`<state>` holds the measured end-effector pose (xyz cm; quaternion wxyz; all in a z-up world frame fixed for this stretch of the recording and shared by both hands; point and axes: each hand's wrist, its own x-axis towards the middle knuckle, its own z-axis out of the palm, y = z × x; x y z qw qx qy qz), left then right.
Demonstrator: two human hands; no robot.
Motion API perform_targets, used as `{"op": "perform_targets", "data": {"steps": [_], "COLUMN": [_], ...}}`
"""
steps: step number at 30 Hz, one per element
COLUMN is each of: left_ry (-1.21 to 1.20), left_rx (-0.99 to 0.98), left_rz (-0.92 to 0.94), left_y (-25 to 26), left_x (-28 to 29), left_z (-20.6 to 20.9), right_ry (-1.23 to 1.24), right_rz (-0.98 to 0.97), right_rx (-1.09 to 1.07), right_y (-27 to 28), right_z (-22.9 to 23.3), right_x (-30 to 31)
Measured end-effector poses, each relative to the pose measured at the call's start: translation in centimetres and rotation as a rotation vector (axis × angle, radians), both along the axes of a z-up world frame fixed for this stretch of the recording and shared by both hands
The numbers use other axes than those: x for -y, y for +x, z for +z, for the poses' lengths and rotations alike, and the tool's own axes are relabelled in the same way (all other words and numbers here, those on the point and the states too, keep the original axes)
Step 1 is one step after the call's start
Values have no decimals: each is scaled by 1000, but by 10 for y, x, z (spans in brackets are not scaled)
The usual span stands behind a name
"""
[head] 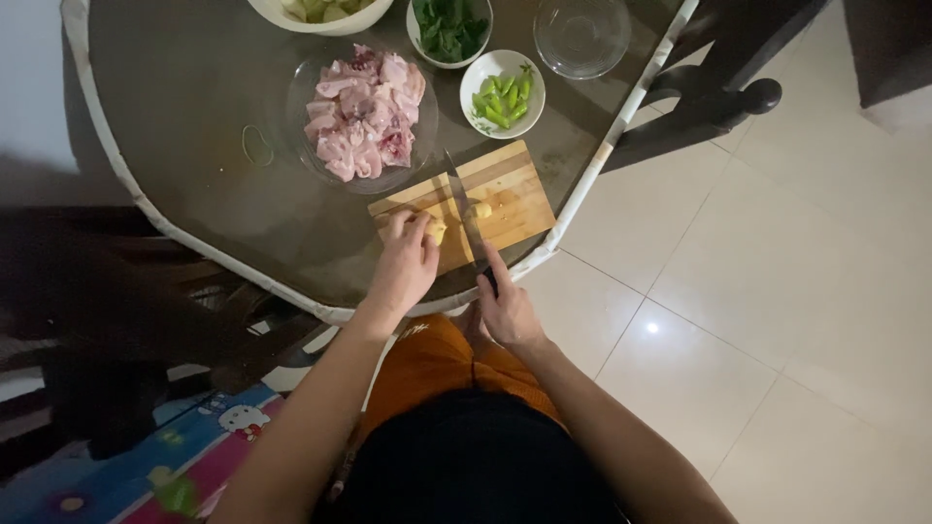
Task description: The person is slicing and mincing ginger on a wooden cutting board on a glass-topped dining table.
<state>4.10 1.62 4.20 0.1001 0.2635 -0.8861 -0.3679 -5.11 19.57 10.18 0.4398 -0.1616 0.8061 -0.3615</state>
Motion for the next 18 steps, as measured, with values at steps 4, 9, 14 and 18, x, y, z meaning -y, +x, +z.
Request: {"op": "perform_targets", "data": {"steps": [4,9,14,18], "left_ry": [-214,117,164,156], "left_rx": [-7,-109,-79,-97], "left_rz": [-71,-38,3,45], "left_y": [-3,-2,-3,-3], "left_x": [3,12,12,15], "left_z": [-7,-25,-30,-38], "right_ry": [-80,-323,-210,-207], "right_rz": [30,18,-69,-64], "right_rx": [-75,-252,-161,-177], "right_y": [4,8,7,7], "right_z": [-36,-50,-41,-36], "right_x": [-13,-20,-16,-14]}}
